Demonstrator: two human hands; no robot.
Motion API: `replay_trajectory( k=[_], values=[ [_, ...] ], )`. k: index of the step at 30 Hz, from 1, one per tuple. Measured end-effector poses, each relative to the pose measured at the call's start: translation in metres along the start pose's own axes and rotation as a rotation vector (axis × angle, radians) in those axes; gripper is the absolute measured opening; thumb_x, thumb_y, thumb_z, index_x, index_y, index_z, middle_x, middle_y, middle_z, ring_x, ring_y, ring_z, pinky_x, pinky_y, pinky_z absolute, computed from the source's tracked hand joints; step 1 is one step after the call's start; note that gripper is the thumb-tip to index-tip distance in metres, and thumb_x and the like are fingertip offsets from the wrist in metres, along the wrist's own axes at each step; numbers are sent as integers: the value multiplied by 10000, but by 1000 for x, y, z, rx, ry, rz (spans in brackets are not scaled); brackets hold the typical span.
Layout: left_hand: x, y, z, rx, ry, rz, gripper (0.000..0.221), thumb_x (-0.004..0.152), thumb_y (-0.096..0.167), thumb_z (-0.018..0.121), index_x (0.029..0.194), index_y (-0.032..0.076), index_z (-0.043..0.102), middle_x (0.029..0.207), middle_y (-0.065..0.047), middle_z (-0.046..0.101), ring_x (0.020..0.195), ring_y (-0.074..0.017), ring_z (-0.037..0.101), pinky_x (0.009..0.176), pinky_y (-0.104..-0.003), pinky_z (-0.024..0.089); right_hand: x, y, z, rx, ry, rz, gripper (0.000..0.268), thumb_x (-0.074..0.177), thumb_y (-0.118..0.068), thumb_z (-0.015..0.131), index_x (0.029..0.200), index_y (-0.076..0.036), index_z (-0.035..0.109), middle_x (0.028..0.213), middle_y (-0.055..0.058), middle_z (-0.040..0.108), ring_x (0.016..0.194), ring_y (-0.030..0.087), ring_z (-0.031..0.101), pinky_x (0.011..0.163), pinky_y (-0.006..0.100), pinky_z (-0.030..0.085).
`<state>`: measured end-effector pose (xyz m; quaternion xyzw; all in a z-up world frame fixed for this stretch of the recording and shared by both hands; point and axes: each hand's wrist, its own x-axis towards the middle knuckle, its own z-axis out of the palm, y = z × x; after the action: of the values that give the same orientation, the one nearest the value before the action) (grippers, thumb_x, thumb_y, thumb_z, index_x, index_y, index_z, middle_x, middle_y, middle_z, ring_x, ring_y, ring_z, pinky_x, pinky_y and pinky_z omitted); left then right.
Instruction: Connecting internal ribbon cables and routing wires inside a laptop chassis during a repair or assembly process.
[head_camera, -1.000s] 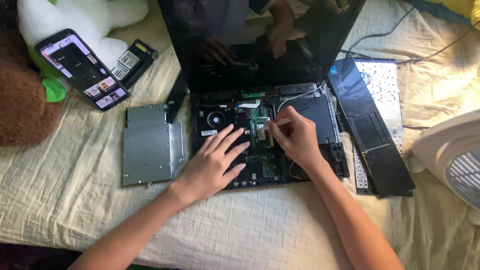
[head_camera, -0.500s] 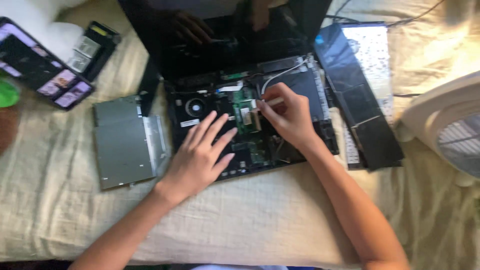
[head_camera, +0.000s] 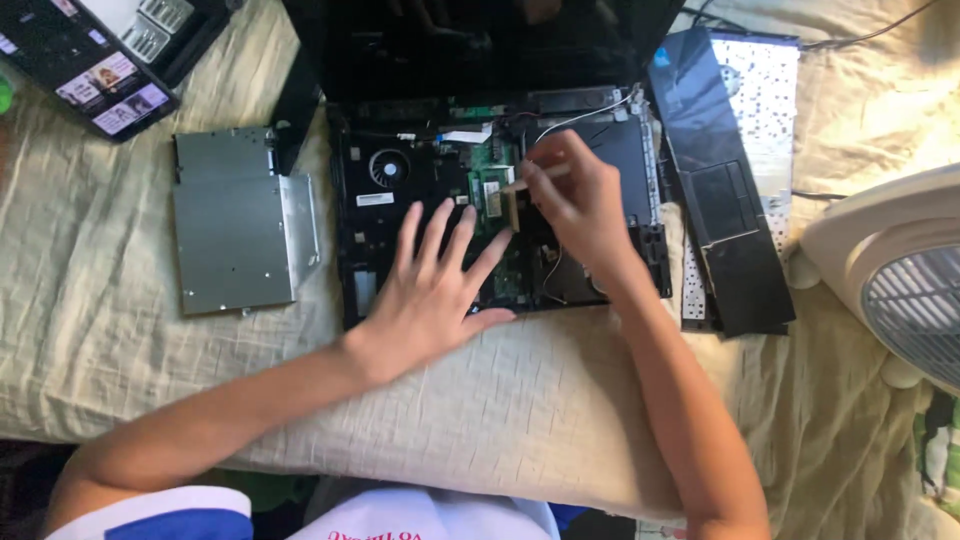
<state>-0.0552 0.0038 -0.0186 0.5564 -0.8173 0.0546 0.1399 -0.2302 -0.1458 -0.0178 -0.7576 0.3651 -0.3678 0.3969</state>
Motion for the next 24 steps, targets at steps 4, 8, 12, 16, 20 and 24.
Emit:
replay_trajectory(
  k=[4,8,12,16,20,24],
  values=[
    [42,-39,14,-20,109,111,807,976,721,444,1507,114,477,1040,-140,567,1069,-369,599,966,-491,500,22,-15,-18,158,-95,126,219,959,-64,738,1158,-46,648,655,66,671,532,142,644,612,250,545],
    [55,-63,34,-148,138,157,376,1020,416,593,1274,139,621,1024,-51,517,961,-241,546,833,-371,506,25,-8,-21,122,-79,90,147,966,-44,789,1042,-11,668,652,82,665,532,144,673,574,218,521],
    [58,-70,21,-303,199,130,224,993,214,648,1166,78,691,1097,-85,510,1087,-289,505,883,-416,444,20,20,-9,158,-15,127,138,922,-59,835,988,-37,716,657,81,667,569,95,668,593,186,528],
    [63,-69,18,-381,206,145,134,985,149,659,1068,65,722,1120,-104,557,1137,-336,539,930,-451,448,17,20,-17,115,22,128,132,925,-85,825,1009,-56,728,668,57,652,585,94,662,577,195,527],
    [54,-61,16,-354,157,77,174,993,159,630,1113,100,741,1185,-106,619,1225,-315,540,925,-413,445,9,4,-11,165,39,126,112,952,-111,810,972,-39,726,665,89,689,585,104,686,592,202,549],
    [55,-64,17,-365,178,91,198,1009,108,609,1133,79,760,1184,-165,674,1281,-360,565,998,-447,451,11,1,-10,149,39,43,114,1022,-114,737,964,-33,681,660,83,692,565,118,696,550,203,527]
  ],
)
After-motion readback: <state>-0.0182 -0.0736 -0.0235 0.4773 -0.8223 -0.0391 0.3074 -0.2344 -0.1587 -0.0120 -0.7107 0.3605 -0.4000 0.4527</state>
